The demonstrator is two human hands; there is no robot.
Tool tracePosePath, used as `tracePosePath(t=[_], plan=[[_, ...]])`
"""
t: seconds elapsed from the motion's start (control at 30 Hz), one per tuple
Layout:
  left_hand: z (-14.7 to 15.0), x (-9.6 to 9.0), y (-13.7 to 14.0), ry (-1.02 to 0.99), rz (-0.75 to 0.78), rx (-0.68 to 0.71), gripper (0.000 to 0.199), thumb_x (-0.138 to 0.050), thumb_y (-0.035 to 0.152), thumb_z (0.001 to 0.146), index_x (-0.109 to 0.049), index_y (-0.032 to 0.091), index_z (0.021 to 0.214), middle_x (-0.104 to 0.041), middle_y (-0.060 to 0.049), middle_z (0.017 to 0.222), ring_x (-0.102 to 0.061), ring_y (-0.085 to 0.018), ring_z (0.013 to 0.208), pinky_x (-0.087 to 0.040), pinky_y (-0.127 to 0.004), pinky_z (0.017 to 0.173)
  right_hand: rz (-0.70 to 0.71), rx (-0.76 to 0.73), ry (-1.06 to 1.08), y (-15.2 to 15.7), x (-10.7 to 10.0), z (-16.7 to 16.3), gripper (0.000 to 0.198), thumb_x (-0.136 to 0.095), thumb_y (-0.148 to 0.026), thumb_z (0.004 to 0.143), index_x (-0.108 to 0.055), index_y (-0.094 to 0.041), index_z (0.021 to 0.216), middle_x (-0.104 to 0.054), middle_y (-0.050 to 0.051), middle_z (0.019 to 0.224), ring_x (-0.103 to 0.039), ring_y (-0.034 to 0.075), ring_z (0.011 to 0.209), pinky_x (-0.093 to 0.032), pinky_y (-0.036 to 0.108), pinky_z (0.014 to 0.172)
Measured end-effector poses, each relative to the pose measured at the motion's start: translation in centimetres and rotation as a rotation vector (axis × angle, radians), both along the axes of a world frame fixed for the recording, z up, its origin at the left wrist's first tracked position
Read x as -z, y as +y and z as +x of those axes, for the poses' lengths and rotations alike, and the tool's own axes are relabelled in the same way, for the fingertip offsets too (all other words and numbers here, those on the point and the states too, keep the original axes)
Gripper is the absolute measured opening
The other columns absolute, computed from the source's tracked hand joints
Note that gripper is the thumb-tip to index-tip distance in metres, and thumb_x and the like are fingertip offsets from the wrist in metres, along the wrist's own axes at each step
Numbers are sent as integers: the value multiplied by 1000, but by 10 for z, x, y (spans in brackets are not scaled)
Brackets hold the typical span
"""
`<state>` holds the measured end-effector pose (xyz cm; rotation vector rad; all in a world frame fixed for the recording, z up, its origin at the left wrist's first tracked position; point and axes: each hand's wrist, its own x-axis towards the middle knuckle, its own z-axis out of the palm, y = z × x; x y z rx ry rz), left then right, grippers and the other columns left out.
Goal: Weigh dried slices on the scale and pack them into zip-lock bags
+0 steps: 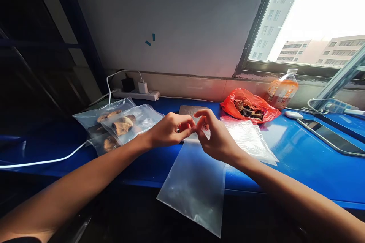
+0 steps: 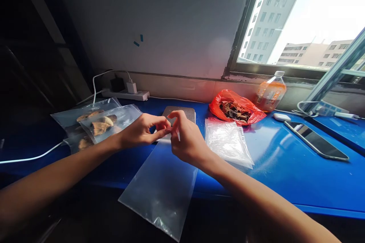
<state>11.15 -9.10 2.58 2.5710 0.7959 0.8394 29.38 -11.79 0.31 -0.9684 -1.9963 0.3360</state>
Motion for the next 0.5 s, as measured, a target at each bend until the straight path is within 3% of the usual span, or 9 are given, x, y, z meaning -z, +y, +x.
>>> tracePosePath(t=[0.17, 0.27, 0.37, 0.5], plan=[[2, -4, -4, 74, 124, 16, 18, -52, 22, 88, -69, 15, 83, -63, 1, 66, -53, -9, 58, -39, -20, 55, -27, 18, 9, -2, -1, -1, 34, -47, -11, 76, -41, -22, 108, -59, 1, 81, -58, 16, 72, -44, 30, 66], [2, -3, -2, 69, 178, -85, 16, -53, 20, 84, -67, 16, 77, -62, 1, 63, -52, -9, 56, -38, -20, 54, -116, 60, 4, 4, -6, 2, 34, -47, -13, 75, -42, -23, 108, -58, 1, 81, -57, 17, 74, -44, 31, 68], [3, -1, 1, 34, 226, -207, 15, -54, 20, 81, -65, 15, 72, -60, 2, 59, -50, -9, 53, -38, -21, 53, -247, 200, -25, 11, -10, 4, 33, -49, -13, 73, -42, -23, 103, -58, 1, 80, -54, 17, 71, -41, 32, 67], [4, 0, 5, -7, 241, -240, 17, -54, 23, 82, -65, 15, 71, -59, 2, 57, -50, -10, 52, -37, -21, 52, -307, 268, -25, 15, -15, 5, 35, -48, -11, 68, -41, -24, 100, -57, -1, 78, -53, 18, 73, -39, 32, 69]])
